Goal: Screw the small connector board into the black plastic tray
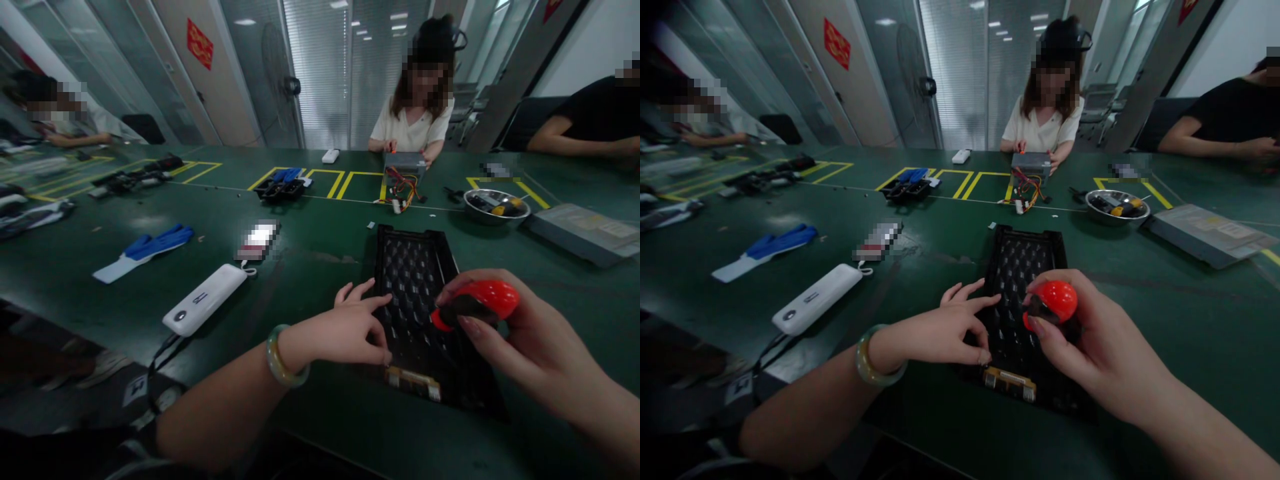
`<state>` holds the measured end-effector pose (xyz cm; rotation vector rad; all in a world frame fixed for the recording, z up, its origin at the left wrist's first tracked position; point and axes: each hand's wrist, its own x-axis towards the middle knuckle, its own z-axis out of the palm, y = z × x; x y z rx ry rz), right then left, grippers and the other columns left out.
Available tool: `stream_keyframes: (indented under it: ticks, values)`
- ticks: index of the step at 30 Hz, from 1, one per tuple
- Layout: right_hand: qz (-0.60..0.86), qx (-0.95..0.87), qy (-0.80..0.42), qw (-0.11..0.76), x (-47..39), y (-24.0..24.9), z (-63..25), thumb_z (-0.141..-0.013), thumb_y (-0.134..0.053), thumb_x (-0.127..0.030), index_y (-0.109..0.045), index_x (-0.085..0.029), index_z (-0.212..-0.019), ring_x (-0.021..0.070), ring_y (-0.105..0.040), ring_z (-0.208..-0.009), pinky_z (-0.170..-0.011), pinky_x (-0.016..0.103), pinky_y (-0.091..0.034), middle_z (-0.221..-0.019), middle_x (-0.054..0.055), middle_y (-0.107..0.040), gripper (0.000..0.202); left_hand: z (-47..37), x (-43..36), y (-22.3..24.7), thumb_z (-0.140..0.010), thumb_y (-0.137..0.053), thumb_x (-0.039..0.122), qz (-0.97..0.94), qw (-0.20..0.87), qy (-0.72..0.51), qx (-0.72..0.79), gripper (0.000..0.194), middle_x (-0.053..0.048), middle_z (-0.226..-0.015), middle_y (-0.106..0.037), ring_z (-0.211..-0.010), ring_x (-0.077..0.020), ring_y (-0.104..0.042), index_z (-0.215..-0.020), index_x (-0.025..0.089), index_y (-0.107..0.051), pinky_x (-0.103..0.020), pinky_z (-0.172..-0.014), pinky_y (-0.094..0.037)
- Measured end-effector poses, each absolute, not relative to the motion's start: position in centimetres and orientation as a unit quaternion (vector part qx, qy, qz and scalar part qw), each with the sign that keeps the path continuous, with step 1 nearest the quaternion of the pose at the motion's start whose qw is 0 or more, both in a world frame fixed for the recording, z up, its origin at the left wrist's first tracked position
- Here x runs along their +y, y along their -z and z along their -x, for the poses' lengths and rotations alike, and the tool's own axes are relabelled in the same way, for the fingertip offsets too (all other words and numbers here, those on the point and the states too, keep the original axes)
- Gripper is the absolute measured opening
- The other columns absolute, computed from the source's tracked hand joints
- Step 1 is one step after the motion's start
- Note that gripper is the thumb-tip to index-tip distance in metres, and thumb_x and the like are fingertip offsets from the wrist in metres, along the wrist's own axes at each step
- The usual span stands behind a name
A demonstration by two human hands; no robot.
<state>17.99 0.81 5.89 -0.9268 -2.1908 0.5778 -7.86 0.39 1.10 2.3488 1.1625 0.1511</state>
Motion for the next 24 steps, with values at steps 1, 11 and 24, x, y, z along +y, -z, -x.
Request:
stream_keyframes:
  ticks: [1,11,24]
  values:
    - [0.368,-0.836,-0.224,0.338,0.8,-5.8,-18.0,-0.091,-0.065,-0.039,-0.056,-0.025,-0.115,0.0189,-0.063,-0.092,-0.076,0.03,-0.053,-0.106,0.004,-0.063,0.029,7.9,0.4,-1.2,-0.083,-0.065,0.057,-0.864,0.26,-0.054,0.427,0.027,0.0,-0.162,-0.031,-0.154,-0.0346,0.002,-0.087,0.034,-0.08,-0.066,-0.117,0.002]
    - [0.385,-0.838,-0.247,0.297,1.2,-5.4,-17.4,-0.091,-0.064,-0.041,-0.061,-0.023,-0.108,0.0209,-0.066,-0.087,-0.073,0.033,-0.054,-0.101,0.005,-0.067,0.025,7.9,0.1,-1.9,-0.095,-0.049,0.055,-0.869,0.249,-0.037,0.426,0.038,0.002,-0.162,-0.031,-0.154,-0.0323,0.003,-0.091,0.032,-0.079,-0.065,-0.119,0.0]
    - [0.345,-0.726,-0.371,0.465,-1.2,-6.5,-16.1,-0.093,-0.064,-0.032,-0.063,-0.027,-0.101,0.016,-0.061,-0.078,-0.064,0.028,-0.05,-0.093,0.001,-0.066,0.009,7.4,0.3,-2.4,-0.104,-0.033,0.033,-0.852,0.273,-0.015,0.446,0.048,0.009,-0.16,-0.034,-0.155,-0.0274,-0.002,-0.091,0.035,-0.08,-0.058,-0.121,0.001]
